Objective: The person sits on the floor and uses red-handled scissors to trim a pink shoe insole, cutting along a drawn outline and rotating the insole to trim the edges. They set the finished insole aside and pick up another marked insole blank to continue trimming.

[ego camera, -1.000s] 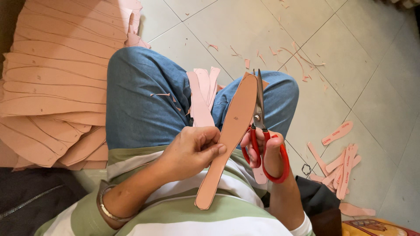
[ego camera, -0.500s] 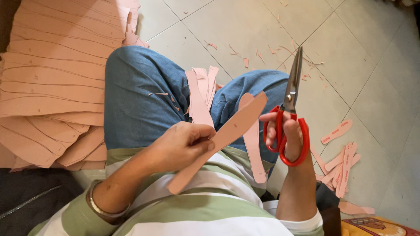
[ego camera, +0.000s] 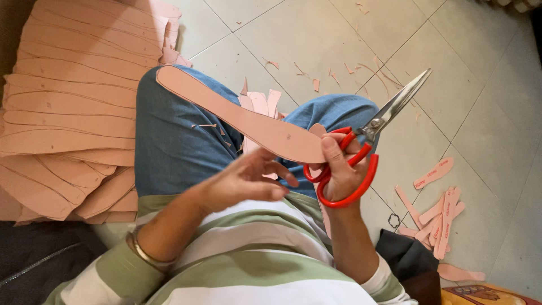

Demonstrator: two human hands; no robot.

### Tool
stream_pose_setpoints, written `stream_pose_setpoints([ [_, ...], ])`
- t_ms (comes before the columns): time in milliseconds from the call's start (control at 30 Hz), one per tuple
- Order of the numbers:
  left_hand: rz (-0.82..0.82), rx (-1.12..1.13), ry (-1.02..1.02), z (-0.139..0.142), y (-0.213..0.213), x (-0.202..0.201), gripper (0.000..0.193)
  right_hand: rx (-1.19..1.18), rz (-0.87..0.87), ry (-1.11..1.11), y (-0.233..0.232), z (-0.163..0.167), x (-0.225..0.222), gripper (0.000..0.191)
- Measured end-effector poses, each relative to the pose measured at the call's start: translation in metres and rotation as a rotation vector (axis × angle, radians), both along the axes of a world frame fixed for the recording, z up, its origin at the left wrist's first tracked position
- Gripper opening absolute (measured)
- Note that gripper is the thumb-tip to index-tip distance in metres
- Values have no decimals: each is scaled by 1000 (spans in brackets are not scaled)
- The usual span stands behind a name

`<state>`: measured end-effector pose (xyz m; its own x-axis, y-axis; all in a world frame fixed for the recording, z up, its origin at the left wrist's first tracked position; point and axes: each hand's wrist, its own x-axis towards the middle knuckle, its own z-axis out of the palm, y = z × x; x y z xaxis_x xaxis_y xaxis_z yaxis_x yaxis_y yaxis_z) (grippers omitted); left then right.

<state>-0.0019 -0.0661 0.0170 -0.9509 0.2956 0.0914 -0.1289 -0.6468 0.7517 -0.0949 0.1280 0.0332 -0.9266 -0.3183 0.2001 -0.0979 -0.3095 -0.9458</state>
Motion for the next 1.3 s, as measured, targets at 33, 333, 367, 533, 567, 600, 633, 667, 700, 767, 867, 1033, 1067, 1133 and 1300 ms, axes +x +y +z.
stream_pose_setpoints([
  [33, 108, 10, 31, -2, 17, 0, 49, 68, -5, 43, -3, -2, 3, 12],
  [333, 655, 54, -33, 3, 28, -3, 28, 409, 320, 128, 26, 3, 15, 78],
  [367, 671, 46, -55, 6, 27, 0, 26, 438, 349, 149, 29, 3, 21, 88],
  [533, 722, 70, -55, 19, 29, 4, 25, 588, 448, 139, 30, 7, 47, 111],
  [567, 736, 64, -74, 20, 30, 4, 28, 613, 464, 130, 28, 8, 50, 113],
  [600, 752, 56, -91, 22, 30, 3, 31, 638, 481, 123, 26, 9, 50, 116],
  [633, 751, 60, -80, 23, 29, 4, 31, 652, 475, 136, 24, 11, 51, 116],
  [667, 747, 65, -70, 24, 29, 5, 31, 669, 467, 148, 22, 13, 51, 116],
  [700, 743, 69, -61, 25, 29, 6, 31, 685, 460, 159, 21, 14, 52, 116],
  [767, 750, 52, -89, 27, 29, 7, 32, 710, 448, 145, 20, 17, 51, 119],
  [867, 751, 54, -96, 29, 30, 8, 31, 714, 446, 124, 18, 18, 52, 124],
  [1033, 732, 124, -122, 28, 33, 9, 23, 682, 476, 93, 17, 17, 53, 127],
  [1067, 729, 135, -119, 27, 34, 10, 21, 682, 477, 95, 18, 17, 53, 127],
  [1133, 720, 142, -113, 26, 34, 11, 18, 683, 481, 101, 18, 17, 53, 127],
  [1300, 689, 210, -108, 25, 35, 13, 14, 655, 495, 93, 17, 15, 53, 127],
])
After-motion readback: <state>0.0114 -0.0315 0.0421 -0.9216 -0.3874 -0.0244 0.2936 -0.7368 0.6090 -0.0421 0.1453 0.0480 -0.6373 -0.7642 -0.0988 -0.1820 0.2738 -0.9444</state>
